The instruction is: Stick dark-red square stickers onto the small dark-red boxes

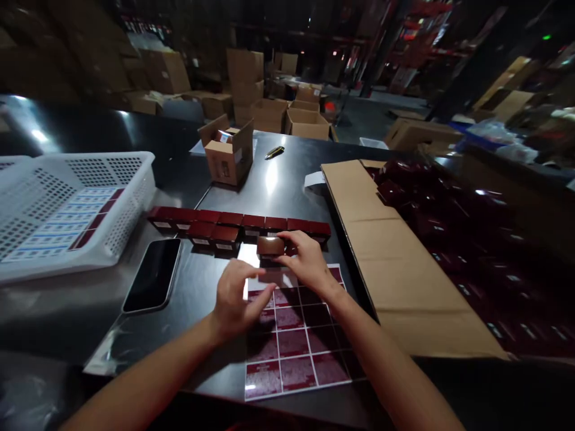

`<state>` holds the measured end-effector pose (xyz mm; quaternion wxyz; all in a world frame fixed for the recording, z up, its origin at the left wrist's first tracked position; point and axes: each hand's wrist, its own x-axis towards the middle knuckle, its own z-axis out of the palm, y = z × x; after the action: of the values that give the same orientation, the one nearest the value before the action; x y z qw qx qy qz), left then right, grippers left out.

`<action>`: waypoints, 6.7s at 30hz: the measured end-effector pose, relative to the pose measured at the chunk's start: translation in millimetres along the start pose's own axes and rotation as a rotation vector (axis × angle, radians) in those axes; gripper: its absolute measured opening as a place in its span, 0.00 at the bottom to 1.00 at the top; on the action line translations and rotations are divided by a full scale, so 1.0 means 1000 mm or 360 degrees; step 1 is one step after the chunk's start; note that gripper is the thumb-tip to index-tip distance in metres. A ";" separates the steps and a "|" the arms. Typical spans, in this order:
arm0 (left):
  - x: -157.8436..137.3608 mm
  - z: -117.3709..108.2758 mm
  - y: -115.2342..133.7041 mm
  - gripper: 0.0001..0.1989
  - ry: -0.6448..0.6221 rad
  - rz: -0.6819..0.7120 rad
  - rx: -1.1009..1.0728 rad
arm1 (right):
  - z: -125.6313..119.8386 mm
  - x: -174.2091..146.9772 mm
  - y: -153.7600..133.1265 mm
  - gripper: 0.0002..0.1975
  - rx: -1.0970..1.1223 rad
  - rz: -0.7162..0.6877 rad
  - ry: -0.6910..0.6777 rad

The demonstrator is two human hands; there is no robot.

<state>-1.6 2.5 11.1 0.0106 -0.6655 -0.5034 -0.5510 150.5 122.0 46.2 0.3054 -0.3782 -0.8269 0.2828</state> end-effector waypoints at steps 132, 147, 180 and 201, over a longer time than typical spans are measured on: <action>-0.009 0.018 -0.028 0.10 -0.1065 -0.0606 -0.0010 | 0.002 -0.130 0.011 0.07 -0.0605 -0.0486 0.0208; -0.011 0.011 -0.038 0.16 -0.0922 0.0183 0.0749 | -0.168 -0.128 -0.017 0.41 -0.1312 0.0647 0.1087; 0.009 -0.017 -0.013 0.47 -0.0464 -0.0234 -0.0592 | -0.022 -0.053 -0.029 0.62 0.1524 0.0904 -0.0221; -0.001 -0.015 0.004 0.27 -0.0522 -0.0153 -0.0331 | -0.023 -0.086 -0.023 0.45 0.0775 0.0357 0.0235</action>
<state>-10.1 -8.6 18.3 -0.1666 -0.7192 -0.4698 -0.4841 201.4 46.3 52.1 0.4136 -0.4024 -0.6630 0.4769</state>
